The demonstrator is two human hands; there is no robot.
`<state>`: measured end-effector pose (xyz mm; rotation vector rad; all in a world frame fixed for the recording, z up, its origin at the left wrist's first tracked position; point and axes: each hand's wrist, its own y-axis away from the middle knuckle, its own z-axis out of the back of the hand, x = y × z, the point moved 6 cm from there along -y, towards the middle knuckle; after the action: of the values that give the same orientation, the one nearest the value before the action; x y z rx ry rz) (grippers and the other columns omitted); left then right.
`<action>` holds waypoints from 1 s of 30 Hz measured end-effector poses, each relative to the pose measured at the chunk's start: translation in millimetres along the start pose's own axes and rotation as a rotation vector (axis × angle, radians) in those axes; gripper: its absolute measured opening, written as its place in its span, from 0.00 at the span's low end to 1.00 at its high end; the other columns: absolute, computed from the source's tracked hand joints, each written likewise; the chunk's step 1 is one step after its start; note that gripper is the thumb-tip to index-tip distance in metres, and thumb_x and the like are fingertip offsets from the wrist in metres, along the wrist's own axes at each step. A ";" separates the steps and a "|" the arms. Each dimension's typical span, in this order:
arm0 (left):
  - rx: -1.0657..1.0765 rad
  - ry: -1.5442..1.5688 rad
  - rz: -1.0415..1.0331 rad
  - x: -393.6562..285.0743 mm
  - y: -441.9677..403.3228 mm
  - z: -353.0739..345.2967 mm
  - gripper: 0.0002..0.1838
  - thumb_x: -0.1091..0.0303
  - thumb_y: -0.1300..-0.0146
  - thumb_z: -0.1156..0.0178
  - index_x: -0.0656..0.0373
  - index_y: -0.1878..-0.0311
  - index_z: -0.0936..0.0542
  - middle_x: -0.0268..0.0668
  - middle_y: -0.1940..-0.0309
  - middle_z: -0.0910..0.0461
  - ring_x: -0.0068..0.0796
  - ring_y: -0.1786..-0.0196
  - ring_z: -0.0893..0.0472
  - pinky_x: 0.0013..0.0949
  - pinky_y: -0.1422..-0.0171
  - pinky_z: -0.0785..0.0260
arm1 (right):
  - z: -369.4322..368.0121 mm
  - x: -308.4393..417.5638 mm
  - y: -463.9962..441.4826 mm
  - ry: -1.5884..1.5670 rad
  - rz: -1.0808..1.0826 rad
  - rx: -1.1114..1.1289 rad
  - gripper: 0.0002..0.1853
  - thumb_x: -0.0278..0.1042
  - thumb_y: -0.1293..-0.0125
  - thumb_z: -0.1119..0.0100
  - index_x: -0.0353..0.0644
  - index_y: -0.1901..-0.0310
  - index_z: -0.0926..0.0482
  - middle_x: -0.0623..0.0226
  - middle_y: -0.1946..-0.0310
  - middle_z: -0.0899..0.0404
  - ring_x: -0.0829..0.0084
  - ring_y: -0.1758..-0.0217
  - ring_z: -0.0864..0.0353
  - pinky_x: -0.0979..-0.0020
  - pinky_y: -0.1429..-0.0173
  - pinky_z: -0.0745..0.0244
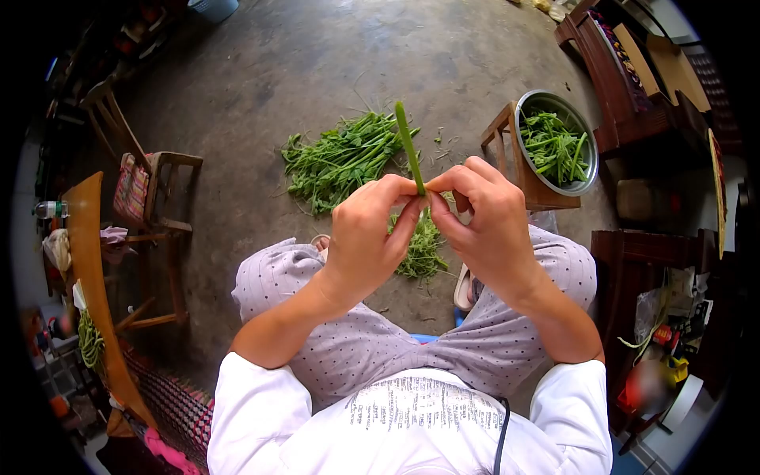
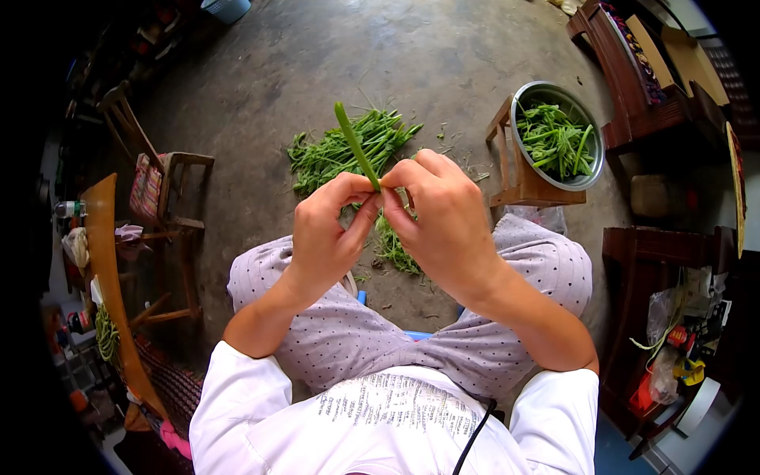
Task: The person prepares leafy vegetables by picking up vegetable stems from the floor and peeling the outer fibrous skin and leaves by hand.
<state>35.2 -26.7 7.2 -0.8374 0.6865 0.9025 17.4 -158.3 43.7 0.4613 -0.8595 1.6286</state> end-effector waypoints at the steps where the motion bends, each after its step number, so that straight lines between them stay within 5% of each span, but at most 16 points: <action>1: 0.000 0.000 -0.002 -0.5 0.1 -0.4 0.05 0.76 0.41 0.39 0.65 0.62 0.22 0.39 0.68 0.18 0.26 0.65 0.17 0.27 0.62 0.27 | 0.8 0.1 -0.3 -0.010 -0.002 0.003 0.04 0.24 0.48 0.38 0.38 0.69 0.21 0.62 0.76 0.27 0.62 0.72 0.25 0.65 0.67 0.30; 6: 0.117 0.606 0.347 17.1 1.2 -9.6 0.07 0.73 0.38 0.40 0.67 0.60 0.23 0.39 0.67 0.17 0.22 0.63 0.18 0.25 0.57 0.26 | 7.4 -0.2 -4.5 -0.081 -0.064 0.027 0.04 0.24 0.47 0.39 0.37 0.68 0.21 0.63 0.76 0.27 0.68 0.76 0.26 0.69 0.71 0.31; 9: 0.109 0.703 0.345 18.4 0.9 -12.6 0.08 0.72 0.37 0.40 0.68 0.60 0.23 0.38 0.67 0.17 0.20 0.62 0.19 0.25 0.58 0.26 | 7.3 -5.7 -5.1 -0.132 -0.119 0.047 0.05 0.25 0.46 0.39 0.37 0.67 0.19 0.65 0.77 0.27 0.74 0.79 0.29 0.73 0.74 0.33; 19: 0.077 0.481 0.245 7.6 -2.3 -6.2 0.07 0.74 0.38 0.40 0.68 0.60 0.23 0.39 0.67 0.17 0.25 0.61 0.17 0.27 0.54 0.25 | 7.5 -7.9 -4.7 -0.165 -0.116 0.038 0.06 0.25 0.46 0.36 0.38 0.65 0.18 0.65 0.77 0.26 0.74 0.79 0.28 0.73 0.74 0.33; 24: 0.035 0.377 0.164 4.7 -2.9 -4.4 0.06 0.74 0.39 0.39 0.66 0.61 0.22 0.40 0.69 0.18 0.27 0.65 0.16 0.27 0.60 0.25 | 8.2 -5.4 -5.0 -0.137 -0.103 0.045 0.05 0.24 0.45 0.37 0.37 0.66 0.19 0.63 0.76 0.25 0.72 0.78 0.25 0.72 0.72 0.30; 30: 0.074 0.294 0.155 6.0 -2.8 -4.7 0.06 0.76 0.39 0.40 0.67 0.59 0.22 0.36 0.67 0.17 0.22 0.60 0.18 0.25 0.56 0.25 | 8.5 -3.5 -5.2 -0.119 -0.072 0.031 0.04 0.24 0.45 0.37 0.37 0.67 0.19 0.62 0.75 0.25 0.69 0.77 0.24 0.70 0.72 0.30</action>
<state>39.6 -29.4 1.0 -0.8682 1.0462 0.8944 21.9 -166.7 48.3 0.6092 -0.8969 1.5628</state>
